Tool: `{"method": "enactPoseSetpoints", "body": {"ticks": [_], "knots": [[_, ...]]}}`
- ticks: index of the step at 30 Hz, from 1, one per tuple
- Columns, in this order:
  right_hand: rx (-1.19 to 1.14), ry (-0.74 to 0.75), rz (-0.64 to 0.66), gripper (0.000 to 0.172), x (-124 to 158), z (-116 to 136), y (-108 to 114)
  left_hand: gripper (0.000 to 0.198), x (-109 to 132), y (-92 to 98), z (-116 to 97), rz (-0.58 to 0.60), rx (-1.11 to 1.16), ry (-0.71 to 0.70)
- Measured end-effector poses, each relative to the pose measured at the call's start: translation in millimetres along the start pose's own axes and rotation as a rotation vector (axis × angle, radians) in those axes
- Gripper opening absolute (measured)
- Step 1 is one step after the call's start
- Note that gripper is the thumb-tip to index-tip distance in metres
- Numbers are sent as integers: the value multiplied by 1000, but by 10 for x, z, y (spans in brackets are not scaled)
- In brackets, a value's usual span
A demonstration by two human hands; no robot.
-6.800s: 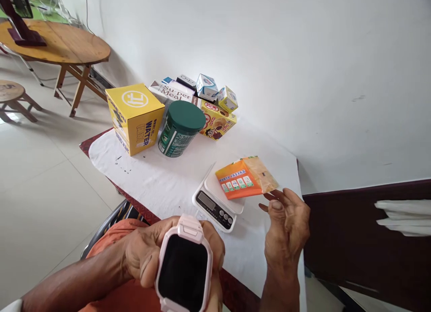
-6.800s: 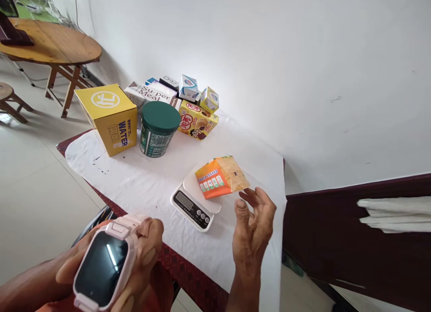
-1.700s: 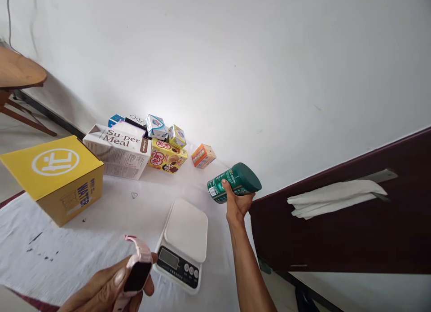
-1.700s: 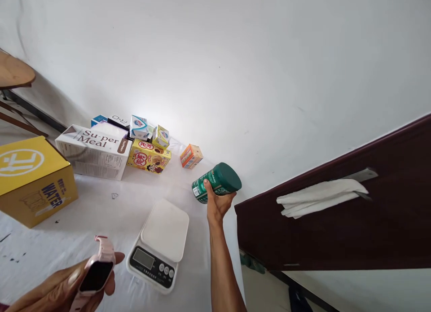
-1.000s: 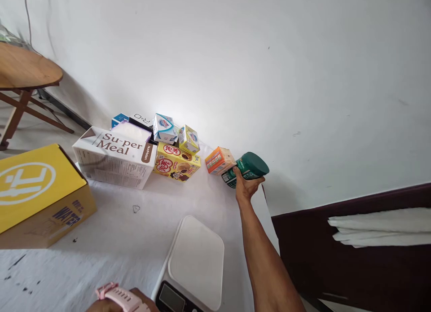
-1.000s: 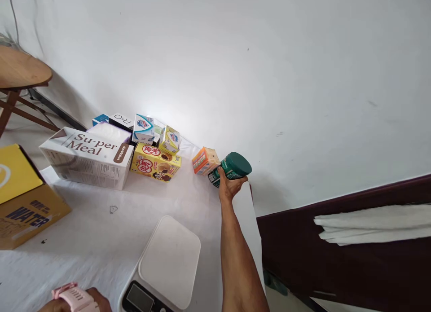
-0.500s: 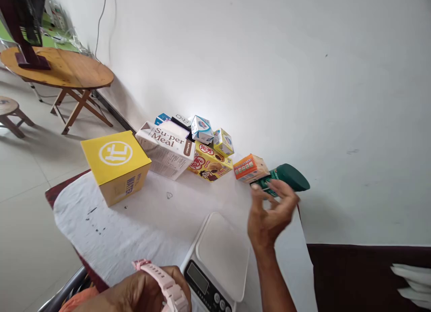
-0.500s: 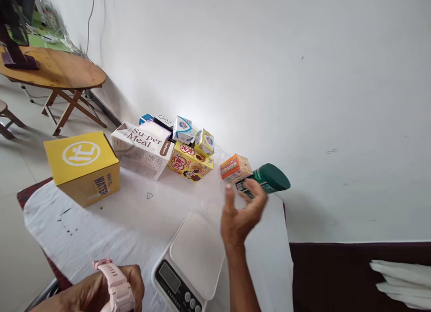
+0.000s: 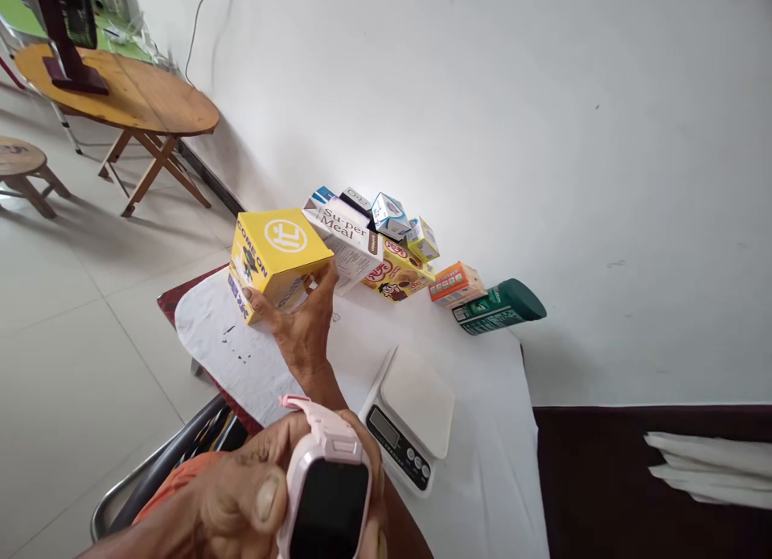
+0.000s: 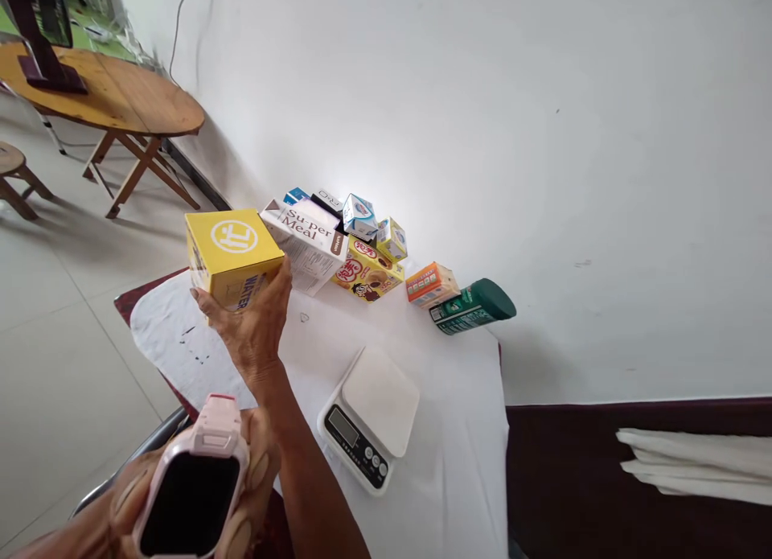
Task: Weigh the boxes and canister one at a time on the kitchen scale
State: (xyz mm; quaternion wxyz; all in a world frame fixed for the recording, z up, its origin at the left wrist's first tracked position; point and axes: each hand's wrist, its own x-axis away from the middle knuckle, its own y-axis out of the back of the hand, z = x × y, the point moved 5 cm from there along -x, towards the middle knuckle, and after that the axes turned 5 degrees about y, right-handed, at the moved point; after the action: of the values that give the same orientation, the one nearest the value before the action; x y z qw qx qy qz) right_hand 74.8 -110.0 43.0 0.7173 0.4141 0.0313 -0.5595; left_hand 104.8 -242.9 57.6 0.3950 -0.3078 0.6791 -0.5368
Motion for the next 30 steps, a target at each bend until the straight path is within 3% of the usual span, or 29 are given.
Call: {"method": "enactPoseSetpoints", "body": {"ticks": [3,6,9,12,18,20,25,30], "knots": [[-110,-46,-152,96,6,36,-20,63,-19,-17,39,-31,65,-24],[-181,-65,-191,79,33,43,14,60,-9,44,151,-27,74,-21],[-227,-91,-212,75,95,9,179,52,34,165,287,-15,72,-7],[-260,-113,-260,72,192,-33,501,52,101,273,373,-45,62,37],[-184,-104,-484,75,468,-117,1420,52,220,351,430,-140,29,177],[-119,-115,-554,75,596,-177,1712,56,197,330,444,-97,48,169],[26,-235,-708,79,984,-401,2308,58,16,125,490,136,92,199],[124,-338,-765,83,1310,-610,2642,45,-95,49,524,116,145,239]]}}
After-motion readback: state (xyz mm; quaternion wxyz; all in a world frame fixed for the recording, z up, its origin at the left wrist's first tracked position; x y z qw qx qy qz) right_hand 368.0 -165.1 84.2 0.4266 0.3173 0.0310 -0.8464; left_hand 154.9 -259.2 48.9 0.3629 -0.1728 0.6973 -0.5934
